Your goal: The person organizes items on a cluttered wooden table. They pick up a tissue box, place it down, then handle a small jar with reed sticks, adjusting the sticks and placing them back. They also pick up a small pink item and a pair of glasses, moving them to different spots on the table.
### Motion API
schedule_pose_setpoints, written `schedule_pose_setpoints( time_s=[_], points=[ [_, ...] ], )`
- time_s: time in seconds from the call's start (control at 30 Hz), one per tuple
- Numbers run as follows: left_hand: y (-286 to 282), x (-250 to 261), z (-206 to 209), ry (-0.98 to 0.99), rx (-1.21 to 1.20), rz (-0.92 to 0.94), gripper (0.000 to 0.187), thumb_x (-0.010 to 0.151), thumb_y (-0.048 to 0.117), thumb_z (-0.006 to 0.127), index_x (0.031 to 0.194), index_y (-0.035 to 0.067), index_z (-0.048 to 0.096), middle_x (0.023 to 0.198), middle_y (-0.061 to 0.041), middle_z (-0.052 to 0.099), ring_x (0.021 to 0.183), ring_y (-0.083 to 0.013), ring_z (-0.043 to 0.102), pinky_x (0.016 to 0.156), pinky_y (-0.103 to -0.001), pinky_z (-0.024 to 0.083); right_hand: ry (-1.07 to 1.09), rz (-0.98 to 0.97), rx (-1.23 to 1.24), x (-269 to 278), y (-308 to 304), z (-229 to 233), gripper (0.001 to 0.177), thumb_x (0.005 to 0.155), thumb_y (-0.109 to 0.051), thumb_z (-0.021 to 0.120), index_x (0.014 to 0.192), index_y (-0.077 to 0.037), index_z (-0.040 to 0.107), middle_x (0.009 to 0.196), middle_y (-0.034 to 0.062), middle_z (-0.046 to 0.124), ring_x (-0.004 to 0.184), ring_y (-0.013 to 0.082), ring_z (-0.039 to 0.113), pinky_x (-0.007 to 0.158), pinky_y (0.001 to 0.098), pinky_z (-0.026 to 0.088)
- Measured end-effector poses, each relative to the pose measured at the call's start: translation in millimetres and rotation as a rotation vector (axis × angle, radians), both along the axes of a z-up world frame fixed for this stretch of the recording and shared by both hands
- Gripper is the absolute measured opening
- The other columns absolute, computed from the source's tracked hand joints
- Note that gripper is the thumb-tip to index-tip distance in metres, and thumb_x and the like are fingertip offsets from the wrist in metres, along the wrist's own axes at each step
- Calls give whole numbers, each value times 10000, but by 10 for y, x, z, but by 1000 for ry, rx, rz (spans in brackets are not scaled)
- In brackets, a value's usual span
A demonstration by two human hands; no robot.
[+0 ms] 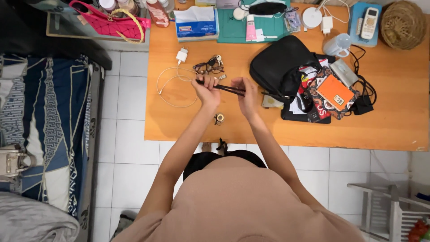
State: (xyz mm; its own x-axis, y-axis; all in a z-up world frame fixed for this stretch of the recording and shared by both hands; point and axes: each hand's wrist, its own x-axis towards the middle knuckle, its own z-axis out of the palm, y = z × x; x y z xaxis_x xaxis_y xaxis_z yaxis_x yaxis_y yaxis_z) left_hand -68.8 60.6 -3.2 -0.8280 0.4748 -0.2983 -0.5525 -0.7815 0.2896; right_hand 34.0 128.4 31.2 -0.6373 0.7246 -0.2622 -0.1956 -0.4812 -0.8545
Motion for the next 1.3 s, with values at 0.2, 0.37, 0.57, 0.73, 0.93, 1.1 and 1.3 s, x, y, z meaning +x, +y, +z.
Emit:
schedule_pose_setpoints(
  time_s=[0.2,0.37,0.57,0.73,0.93,1.1,1.3],
  points=[
    [-77,84,165,-36,9,41,446,884,525,325,574,216,235,479,107,83,369,-62,108,395,-193,225,265,-101,-256,36,-199,87,483,881,-461,424,825,-26,626,781,134,663,854,257,657,809,352,523],
    [-119,131,344,-73,7,72,421,873,433,343,547,208,200,483,101,59,377,-79,91,394,-209,205,476,-170,-403,78,-270,233,467,828,-489,480,855,-46,624,803,171,665,961,310,625,858,427,496],
    [-167,57,613,-52,65,87,370,844,378,386,555,211,225,481,111,80,377,-55,119,395,-190,210,363,133,-70,157,-274,-25,292,898,-335,492,1131,-164,526,1116,-58,541,868,82,584,694,174,481],
    [-174,138,600,-20,88,53,349,859,376,373,575,215,250,489,108,128,392,-57,169,428,-191,270,305,28,176,158,-374,262,120,891,-108,539,920,8,549,967,134,548,760,219,633,646,243,536],
    [-325,193,654,42,365,-121,295,871,412,420,938,129,370,927,-47,391,877,-170,433,858,-294,424,188,-95,75,238,-13,345,88,868,-43,576,952,-40,554,873,128,646,719,231,687,627,243,597],
    [-470,162,805,47,675,-341,648,938,512,300,1441,110,231,1448,-62,314,1342,-204,315,1095,-368,310,431,118,-332,366,127,274,79,895,-82,547,959,-89,501,936,130,634,712,116,649,619,153,549],
    [-458,123,828,110,635,-419,745,871,560,385,1451,128,207,1469,-44,273,1365,-205,269,1107,-387,277,233,82,-160,434,189,179,140,838,-83,615,947,-53,533,730,32,580,687,158,660,617,199,543]
  ],
)
